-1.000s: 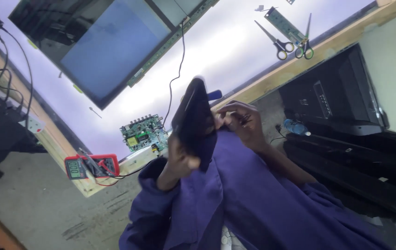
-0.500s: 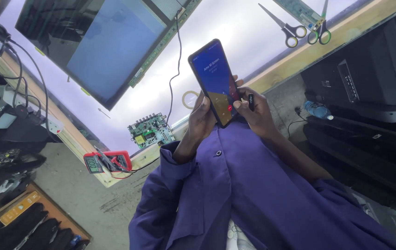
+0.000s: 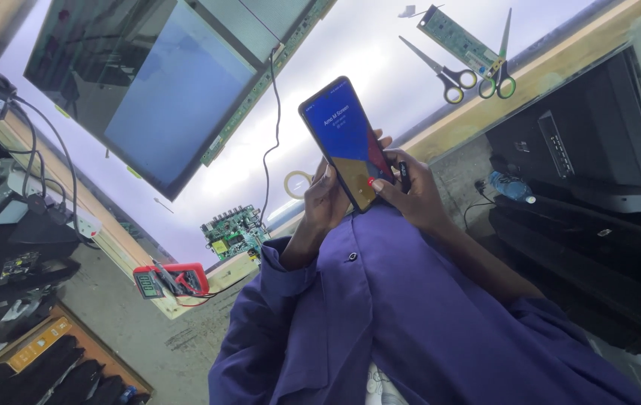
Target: Diagnosing and repairing a television circuit board using a multimeter, magnifying glass, and tweezers.
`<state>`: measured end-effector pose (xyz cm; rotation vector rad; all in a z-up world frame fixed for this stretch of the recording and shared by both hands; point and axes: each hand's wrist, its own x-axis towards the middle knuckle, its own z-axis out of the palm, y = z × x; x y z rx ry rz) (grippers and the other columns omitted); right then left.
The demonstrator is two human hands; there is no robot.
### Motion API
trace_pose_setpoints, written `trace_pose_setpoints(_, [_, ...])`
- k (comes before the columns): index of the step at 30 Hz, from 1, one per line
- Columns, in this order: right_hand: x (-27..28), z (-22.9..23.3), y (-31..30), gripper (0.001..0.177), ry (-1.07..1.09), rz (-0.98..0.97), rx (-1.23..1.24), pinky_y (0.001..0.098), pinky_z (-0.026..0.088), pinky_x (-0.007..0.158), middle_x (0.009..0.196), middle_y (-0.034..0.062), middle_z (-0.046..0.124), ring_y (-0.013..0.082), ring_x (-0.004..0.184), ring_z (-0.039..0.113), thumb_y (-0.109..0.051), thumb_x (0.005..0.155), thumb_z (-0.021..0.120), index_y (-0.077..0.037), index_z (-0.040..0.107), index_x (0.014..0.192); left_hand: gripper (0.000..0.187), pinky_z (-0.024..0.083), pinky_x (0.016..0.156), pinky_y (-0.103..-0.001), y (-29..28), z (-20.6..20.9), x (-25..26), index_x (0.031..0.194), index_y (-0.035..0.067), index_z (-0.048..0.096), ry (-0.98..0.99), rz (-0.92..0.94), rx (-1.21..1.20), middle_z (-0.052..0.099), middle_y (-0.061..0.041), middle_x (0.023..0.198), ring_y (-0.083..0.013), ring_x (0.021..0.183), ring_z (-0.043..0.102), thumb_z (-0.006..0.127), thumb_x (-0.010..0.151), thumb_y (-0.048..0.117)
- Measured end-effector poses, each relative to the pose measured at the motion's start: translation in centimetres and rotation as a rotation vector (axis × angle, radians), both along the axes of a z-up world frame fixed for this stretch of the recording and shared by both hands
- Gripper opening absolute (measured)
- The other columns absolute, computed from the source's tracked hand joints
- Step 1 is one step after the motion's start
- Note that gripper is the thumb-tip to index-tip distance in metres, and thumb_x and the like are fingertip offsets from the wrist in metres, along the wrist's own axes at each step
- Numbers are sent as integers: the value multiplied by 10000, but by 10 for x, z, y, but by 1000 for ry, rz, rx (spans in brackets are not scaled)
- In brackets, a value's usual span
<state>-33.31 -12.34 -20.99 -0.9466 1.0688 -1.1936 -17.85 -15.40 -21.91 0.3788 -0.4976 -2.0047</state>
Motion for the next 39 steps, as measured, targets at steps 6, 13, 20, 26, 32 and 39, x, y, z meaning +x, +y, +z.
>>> trace_pose_setpoints(6, [-8, 25, -3, 458, 214, -18, -60, 213, 330, 356, 668, 72, 537, 77, 396, 453, -187, 750, 807, 0, 591, 1107, 691, 343, 1084, -640, -7, -13, -13, 1524, 67, 279, 170, -30, 10, 293, -334, 1528, -450, 1395, 341, 539, 957, 362])
trace_pose_setpoints(13, [-14, 35, -11, 487, 237, -38, -40, 226, 377, 381, 782, 115, 625, 95, 475, 511, -241, 742, 823, -34, 606, 1125, 701, 333, 1089, -656, -18, -25, -22, 1527, 95, 268, 270, -80, 11, 267, -325, 1535, -457, 1404, 316, 551, 936, 342])
trace_pose_setpoints(20, [-20, 29, -25, 814, 542, -57, -80, 462, 526, 653, 1000, 218, 605, 344, 801, 655, -407, 600, 934, 37, 553, 1166, 733, 288, 1102, -660, -27, -43, -25, 1536, 96, 230, 163, -59, -43, 236, -302, 1557, -465, 1433, 244, 560, 927, 339])
trace_pose_setpoints(26, [-40, -26, -55, 710, 577, 84, -25, 384, 518, 657, 1007, 152, 590, 245, 769, 645, -352, 633, 923, 17, 630, 1165, 763, 222, 1124, -629, -48, -17, -28, 1560, 100, 66, -322, -11, -94, 229, -291, 1548, -463, 1451, 202, 471, 980, 387])
trace_pose_setpoints(32, [-91, -85, -148, 400, 518, 76, 86, 350, 475, 690, 917, 132, 606, 215, 741, 599, -317, 789, 797, -53, 696, 1072, 850, 357, 1037, -549, -37, -40, 3, 1558, 94, 92, -714, -81, -101, 364, -318, 1416, -452, 1315, 396, 534, 949, 489])
trace_pose_setpoints(39, [-151, -98, -317, 488, 1466, -270, -234, 301, 571, 493, 840, 45, 696, 121, 741, 641, -650, 764, 785, -180, 719, 876, 413, 558, 924, -345, 20, -20, 61, 1295, 36, 570, -913, -2, 13, 702, -134, 1069, -204, 993, 675, 569, 917, 202])
